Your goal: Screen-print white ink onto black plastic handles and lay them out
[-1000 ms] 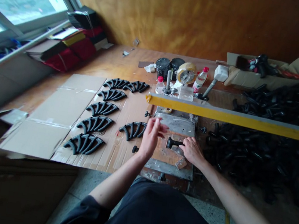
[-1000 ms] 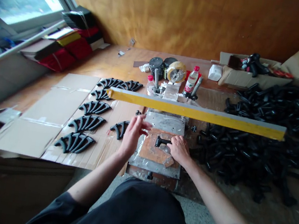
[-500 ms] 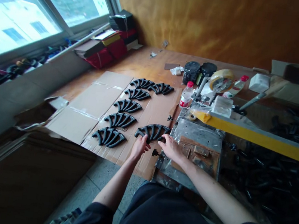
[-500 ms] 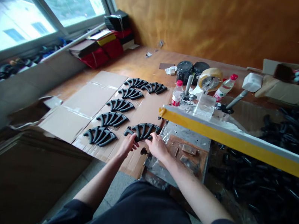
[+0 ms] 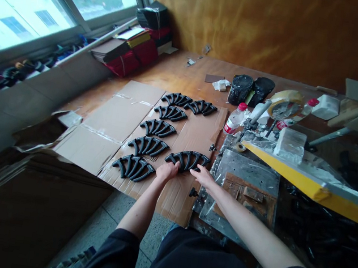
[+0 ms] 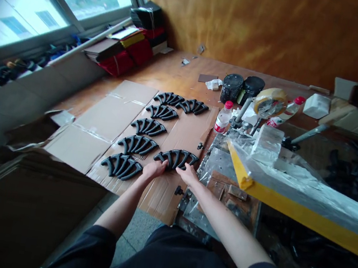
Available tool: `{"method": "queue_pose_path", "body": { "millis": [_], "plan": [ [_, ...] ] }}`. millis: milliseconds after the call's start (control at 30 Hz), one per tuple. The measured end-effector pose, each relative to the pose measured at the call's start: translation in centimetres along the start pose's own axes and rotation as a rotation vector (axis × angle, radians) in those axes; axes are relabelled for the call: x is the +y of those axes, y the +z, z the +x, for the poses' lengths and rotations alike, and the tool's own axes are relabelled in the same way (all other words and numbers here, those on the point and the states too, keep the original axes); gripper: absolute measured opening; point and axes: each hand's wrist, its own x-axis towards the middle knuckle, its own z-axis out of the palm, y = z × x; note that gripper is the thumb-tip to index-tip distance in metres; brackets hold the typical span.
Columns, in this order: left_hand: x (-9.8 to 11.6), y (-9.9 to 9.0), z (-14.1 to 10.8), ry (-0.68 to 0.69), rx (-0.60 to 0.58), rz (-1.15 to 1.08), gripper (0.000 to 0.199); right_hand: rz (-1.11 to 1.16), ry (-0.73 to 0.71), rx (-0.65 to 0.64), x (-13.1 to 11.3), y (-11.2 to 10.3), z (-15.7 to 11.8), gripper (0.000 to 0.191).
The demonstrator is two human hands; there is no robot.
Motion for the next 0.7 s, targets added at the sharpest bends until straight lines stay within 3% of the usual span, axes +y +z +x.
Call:
{"method": "queue_pose_path", "body": {
  "millis": [100, 200, 267, 400, 567, 700],
  "plan": [
    [0.4, 0.9, -1.8, 0.021, 0.165, -0.009, 0.061, 0.163, 0.057, -0.031, -0.1, -0.7, -0.8, 0.065],
    [2.1, 2.9, -3.8, 0.223, 0.352, -0.048, 0.050, 0.315, 0.079, -0.053, -0.1, -1.3, -1.7, 0.060],
    [3.5, 4.3, -4.2, 0.286, 0.350, -0.061, 0.053, 0.360, 0.070, -0.046, 0.0, -1.5, -2.1, 0.056],
    [5.6, 5.6, -3.5, 0.212, 0.283, -0.082, 0.059, 0.400, 0.041, -0.017, 0.5, -1.8, -2.1, 0.055],
    [5.5, 4.9, -3.0, 0.229, 0.261, -0.058, 0.052, 0.369, -0.009, -0.004, 0.9, -2.4, -2.2, 0.058],
    [4.8, 2.3, -1.6, 0.297, 0.349, -0.013, 0.047, 0.265, -0.085, 0.067, 1.5, -3.5, -3.4, 0.058]
  ]
}}
